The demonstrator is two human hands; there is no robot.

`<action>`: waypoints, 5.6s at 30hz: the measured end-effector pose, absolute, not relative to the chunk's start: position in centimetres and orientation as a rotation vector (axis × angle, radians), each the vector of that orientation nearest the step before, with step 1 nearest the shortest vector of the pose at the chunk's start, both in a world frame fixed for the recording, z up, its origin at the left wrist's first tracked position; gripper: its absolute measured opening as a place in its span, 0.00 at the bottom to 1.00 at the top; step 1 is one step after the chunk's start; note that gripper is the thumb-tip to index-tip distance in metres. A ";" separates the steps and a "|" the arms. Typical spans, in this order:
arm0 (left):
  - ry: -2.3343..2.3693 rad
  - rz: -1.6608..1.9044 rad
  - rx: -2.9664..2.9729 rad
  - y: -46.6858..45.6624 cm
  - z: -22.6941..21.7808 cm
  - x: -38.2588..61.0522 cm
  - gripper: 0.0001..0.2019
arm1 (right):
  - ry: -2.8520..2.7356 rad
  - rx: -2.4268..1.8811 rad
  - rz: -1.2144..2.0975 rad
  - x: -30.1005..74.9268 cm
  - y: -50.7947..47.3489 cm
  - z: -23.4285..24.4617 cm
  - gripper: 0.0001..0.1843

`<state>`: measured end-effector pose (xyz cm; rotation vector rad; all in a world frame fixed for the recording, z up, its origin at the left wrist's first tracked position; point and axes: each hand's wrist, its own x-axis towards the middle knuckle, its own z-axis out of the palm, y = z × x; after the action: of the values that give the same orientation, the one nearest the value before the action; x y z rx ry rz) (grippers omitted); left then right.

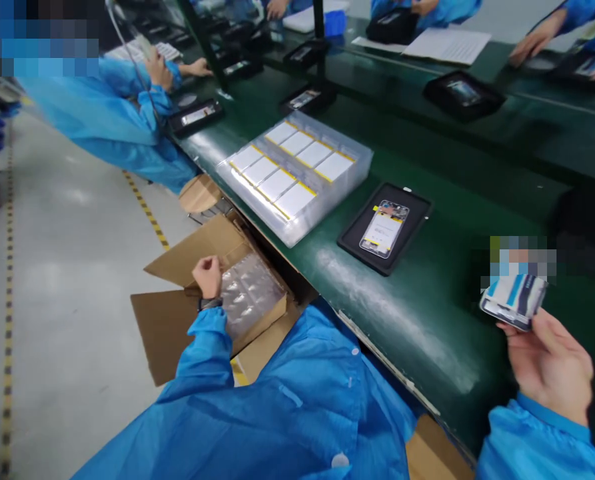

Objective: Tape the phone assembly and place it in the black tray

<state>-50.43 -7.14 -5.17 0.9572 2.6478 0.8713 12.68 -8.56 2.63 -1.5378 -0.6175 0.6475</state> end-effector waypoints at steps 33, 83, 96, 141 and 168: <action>2.123 -0.840 2.486 10.2 19.6 -31.9 0.11 | -0.491 -1.110 1.085 11.0 -8.7 2.5 0.25; 0.597 0.624 1.257 3.5 3.1 -3.1 0.22 | -0.670 -1.363 0.803 11.6 -5.9 2.9 0.28; 0.848 0.786 1.317 0.9 1.9 -1.8 0.19 | -0.779 -1.429 0.752 9.0 -6.2 1.5 0.22; 0.906 0.916 1.458 0.5 2.0 -2.1 0.12 | -0.915 -1.598 0.487 8.5 -6.5 2.2 0.19; 0.618 0.711 1.332 0.8 2.2 -2.2 0.21 | -0.790 -1.584 0.434 10.1 -6.8 1.8 0.21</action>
<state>-2.24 0.78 2.18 1.3317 0.6177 0.7106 10.08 -6.75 1.76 -1.5836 -0.7904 0.4345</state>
